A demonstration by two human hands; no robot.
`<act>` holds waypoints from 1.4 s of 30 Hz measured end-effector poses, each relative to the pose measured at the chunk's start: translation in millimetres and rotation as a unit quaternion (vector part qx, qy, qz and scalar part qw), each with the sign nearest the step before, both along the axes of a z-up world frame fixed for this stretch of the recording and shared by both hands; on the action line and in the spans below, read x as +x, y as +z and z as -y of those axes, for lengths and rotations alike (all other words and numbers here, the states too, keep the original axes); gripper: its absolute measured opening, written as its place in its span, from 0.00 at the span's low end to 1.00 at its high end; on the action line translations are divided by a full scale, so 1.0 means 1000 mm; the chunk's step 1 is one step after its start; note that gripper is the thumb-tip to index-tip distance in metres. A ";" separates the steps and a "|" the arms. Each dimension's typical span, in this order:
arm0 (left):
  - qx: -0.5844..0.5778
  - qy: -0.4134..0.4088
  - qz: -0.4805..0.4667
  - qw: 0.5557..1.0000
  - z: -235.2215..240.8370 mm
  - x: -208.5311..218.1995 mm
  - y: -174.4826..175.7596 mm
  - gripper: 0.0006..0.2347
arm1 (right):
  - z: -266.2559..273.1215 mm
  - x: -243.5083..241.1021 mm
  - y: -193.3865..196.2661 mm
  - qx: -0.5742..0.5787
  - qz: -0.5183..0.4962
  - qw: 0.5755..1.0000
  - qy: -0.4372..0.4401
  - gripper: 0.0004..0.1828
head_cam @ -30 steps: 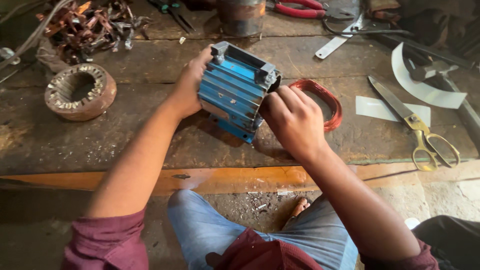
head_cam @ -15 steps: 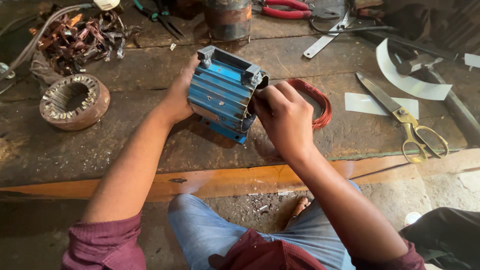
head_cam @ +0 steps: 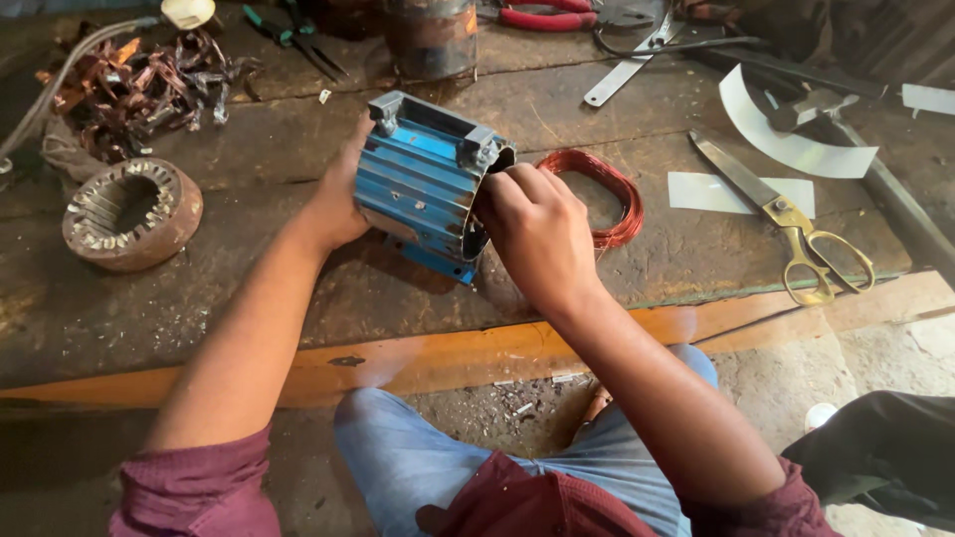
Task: The person is repairing an electric motor by inserting copper wire into the stator slots and using a rubber mallet to tap the wire into place. They also use a metal rod to push the wire further into the slots.
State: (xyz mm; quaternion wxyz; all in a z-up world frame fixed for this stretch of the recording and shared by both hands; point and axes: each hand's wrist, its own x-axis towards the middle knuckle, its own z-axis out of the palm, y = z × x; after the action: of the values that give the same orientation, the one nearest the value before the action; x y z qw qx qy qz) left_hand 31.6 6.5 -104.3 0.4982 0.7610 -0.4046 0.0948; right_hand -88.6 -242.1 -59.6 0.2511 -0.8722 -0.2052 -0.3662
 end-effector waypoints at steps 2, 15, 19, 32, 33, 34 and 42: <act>0.002 0.001 -0.029 1.000 0.001 0.002 0.001 0.24 | -0.002 0.006 0.001 -0.038 0.006 0.999 0.006 0.07; -0.104 -0.032 -0.219 0.970 0.005 -0.009 0.028 0.09 | -0.009 0.001 0.007 0.049 -0.051 0.997 -0.003 0.14; -0.094 -0.006 -0.201 0.975 0.010 -0.010 0.030 0.05 | -0.011 0.003 0.003 0.075 -0.056 0.996 0.003 0.16; -0.066 -0.005 -0.135 0.989 0.010 -0.011 0.036 0.06 | -0.011 0.012 0.000 0.005 -0.035 0.999 -0.011 0.12; -0.037 -0.001 -0.099 0.994 0.006 -0.011 0.035 0.06 | -0.012 0.013 -0.001 -0.014 -0.014 1.000 -0.006 0.13; -0.008 0.002 -0.064 0.998 0.004 -0.011 0.033 0.06 | -0.014 0.013 -0.003 -0.008 -0.017 1.000 0.009 0.13; -0.185 -0.045 -0.328 0.926 0.007 -0.002 0.026 0.07 | -0.020 0.007 0.000 0.047 -0.039 0.997 0.044 0.16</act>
State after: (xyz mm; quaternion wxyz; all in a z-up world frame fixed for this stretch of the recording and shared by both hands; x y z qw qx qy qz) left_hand 29.4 -0.7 -78.4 0.7384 0.6250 -0.2283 -0.1094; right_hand -81.4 -222.4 -59.4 0.3155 -0.8634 -0.2156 -0.3294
